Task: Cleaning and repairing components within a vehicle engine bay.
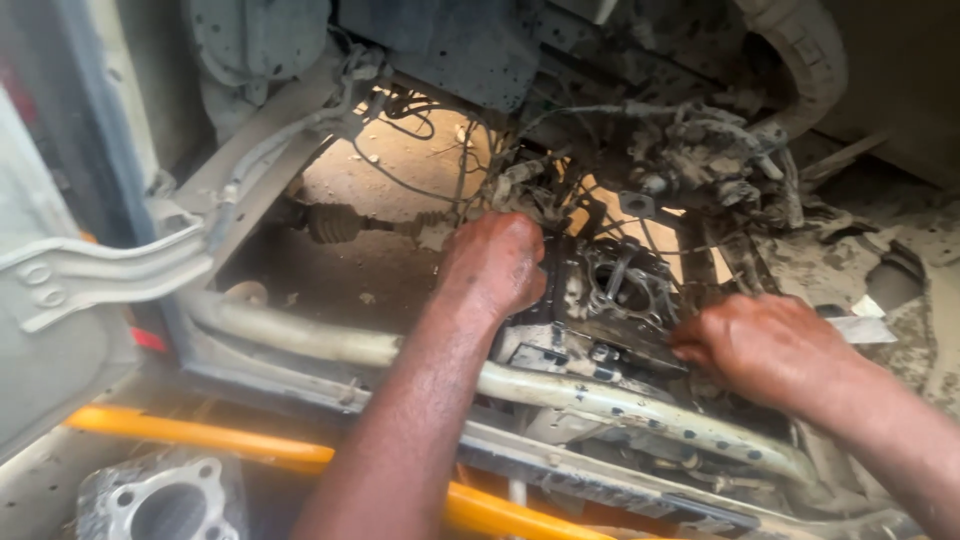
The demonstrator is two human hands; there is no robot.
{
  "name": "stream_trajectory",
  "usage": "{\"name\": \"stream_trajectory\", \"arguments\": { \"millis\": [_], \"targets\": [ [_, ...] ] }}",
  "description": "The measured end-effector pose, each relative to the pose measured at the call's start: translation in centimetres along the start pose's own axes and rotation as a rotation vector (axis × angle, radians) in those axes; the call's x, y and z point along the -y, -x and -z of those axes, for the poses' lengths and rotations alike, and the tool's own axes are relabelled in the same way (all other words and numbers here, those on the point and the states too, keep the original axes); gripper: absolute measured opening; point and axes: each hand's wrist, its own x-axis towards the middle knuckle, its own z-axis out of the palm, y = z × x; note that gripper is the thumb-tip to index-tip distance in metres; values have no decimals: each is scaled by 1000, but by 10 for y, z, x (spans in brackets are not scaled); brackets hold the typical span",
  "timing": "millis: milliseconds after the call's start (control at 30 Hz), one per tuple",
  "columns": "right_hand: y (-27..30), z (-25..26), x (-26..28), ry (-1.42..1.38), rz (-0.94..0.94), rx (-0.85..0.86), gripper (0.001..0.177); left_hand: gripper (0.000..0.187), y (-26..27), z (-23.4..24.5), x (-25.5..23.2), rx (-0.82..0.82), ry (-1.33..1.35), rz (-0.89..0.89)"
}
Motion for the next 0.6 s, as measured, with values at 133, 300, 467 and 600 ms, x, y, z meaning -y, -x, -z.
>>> {"name": "stream_trajectory", "arguments": {
  "millis": [133, 300, 467, 600],
  "targets": [
    [-6, 18, 16, -371, -136, 118, 47, 23, -5, -9, 3, -5, 65, -16],
    [-28, -18, 31, -560, -10, -134, 40, 19, 2, 0, 3, 7, 35, -12],
    [-15, -20, 48, -721, -99, -195, 34, 16, -2, -6, 4, 30, 51, -18],
    [-10, -6, 63, -804, -315, -143, 33, 23, -1, -6, 1, 15, 60, -11]
  ]
}}
